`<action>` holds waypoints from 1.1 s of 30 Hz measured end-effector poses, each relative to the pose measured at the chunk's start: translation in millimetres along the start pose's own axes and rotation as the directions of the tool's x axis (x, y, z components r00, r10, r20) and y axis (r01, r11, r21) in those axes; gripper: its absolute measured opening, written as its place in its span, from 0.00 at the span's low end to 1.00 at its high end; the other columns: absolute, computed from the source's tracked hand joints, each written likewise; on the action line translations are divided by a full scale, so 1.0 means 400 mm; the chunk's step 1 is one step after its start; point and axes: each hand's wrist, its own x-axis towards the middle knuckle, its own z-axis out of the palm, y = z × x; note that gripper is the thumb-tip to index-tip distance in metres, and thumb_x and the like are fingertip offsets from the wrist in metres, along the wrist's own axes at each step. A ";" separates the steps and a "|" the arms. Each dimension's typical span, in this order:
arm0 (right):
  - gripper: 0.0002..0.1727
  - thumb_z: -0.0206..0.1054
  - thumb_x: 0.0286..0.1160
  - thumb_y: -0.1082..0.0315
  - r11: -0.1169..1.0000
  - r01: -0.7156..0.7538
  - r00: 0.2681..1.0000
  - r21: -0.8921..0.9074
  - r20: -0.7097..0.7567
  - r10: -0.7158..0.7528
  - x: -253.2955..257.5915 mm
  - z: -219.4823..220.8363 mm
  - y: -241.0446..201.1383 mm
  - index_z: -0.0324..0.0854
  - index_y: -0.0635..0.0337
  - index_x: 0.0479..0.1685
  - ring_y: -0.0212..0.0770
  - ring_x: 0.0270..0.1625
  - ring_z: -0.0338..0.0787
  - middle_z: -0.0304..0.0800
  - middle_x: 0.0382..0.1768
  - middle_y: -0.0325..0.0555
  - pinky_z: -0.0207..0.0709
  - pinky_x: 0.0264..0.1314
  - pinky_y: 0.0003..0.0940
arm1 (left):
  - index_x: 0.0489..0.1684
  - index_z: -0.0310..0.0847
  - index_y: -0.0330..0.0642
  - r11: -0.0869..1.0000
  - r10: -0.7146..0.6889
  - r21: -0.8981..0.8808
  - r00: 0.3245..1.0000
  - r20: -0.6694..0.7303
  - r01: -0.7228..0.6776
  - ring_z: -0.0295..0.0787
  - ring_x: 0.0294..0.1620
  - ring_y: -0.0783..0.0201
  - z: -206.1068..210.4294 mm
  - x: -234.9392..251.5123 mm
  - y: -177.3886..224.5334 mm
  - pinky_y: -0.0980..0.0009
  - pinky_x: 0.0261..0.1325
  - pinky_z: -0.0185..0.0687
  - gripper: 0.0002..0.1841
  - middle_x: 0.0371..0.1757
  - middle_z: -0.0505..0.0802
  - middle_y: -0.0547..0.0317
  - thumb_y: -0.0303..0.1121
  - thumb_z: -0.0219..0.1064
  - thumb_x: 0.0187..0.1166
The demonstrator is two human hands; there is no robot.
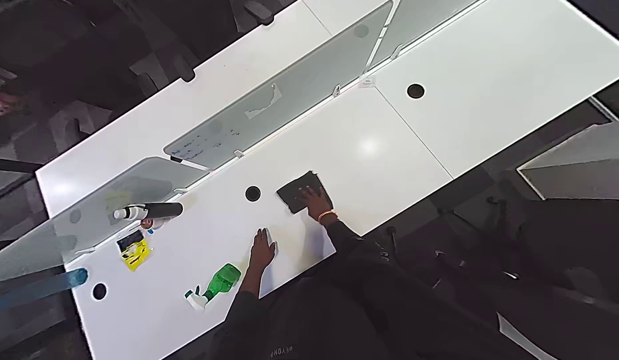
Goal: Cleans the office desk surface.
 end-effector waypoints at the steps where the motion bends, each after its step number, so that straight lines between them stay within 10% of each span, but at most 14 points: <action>1: 0.45 0.64 0.67 0.79 0.995 -0.101 0.994 0.013 -0.035 0.102 -0.001 -0.039 0.052 0.69 0.27 0.87 0.54 0.98 0.45 0.54 0.95 0.32 0.32 0.88 0.83 | 0.93 0.52 0.34 1.000 0.008 -0.002 1.000 -0.003 -0.008 0.58 0.92 0.38 0.000 0.004 0.002 0.45 0.87 0.63 0.41 0.94 0.56 0.35 0.46 0.62 0.82; 12: 0.36 0.61 0.80 0.67 0.665 -0.690 0.618 0.287 -0.245 0.747 -0.295 -0.094 0.442 0.66 0.31 0.90 0.60 0.97 0.46 0.51 0.96 0.44 0.40 0.86 0.83 | 0.92 0.52 0.33 1.000 -0.025 -0.018 0.999 0.034 0.025 0.54 0.93 0.38 -0.012 0.072 0.013 0.45 0.88 0.61 0.43 0.94 0.55 0.36 0.45 0.65 0.79; 23: 0.40 0.64 0.76 0.69 0.764 -0.612 0.766 0.203 -0.089 0.637 -0.278 -0.075 0.294 0.64 0.27 0.90 0.66 0.97 0.37 0.44 0.97 0.43 0.41 0.85 0.85 | 0.96 0.48 0.44 0.987 -0.097 0.119 0.990 -0.103 0.109 0.44 0.94 0.30 -0.048 0.128 0.077 0.26 0.81 0.55 0.56 0.97 0.46 0.40 0.43 0.79 0.61; 28: 0.42 0.69 0.71 0.71 0.956 -0.293 0.953 0.010 0.082 0.291 -0.243 -0.053 0.220 0.67 0.28 0.89 0.69 0.96 0.40 0.47 0.97 0.45 0.43 0.83 0.87 | 0.97 0.40 0.44 0.983 -0.104 0.131 0.980 -0.168 0.126 0.37 0.93 0.23 -0.093 0.183 0.080 0.22 0.80 0.51 0.68 0.97 0.40 0.35 0.45 0.87 0.51; 33: 0.43 0.72 0.71 0.68 0.995 -0.031 0.959 -0.093 0.277 0.056 -0.203 -0.018 0.123 0.65 0.24 0.89 0.69 0.97 0.33 0.40 0.98 0.42 0.37 0.84 0.88 | 0.99 0.34 0.51 0.971 -0.160 0.148 0.973 -0.169 0.186 0.35 0.92 0.19 -0.108 0.226 0.083 0.19 0.79 0.50 0.79 0.96 0.34 0.34 0.51 0.93 0.37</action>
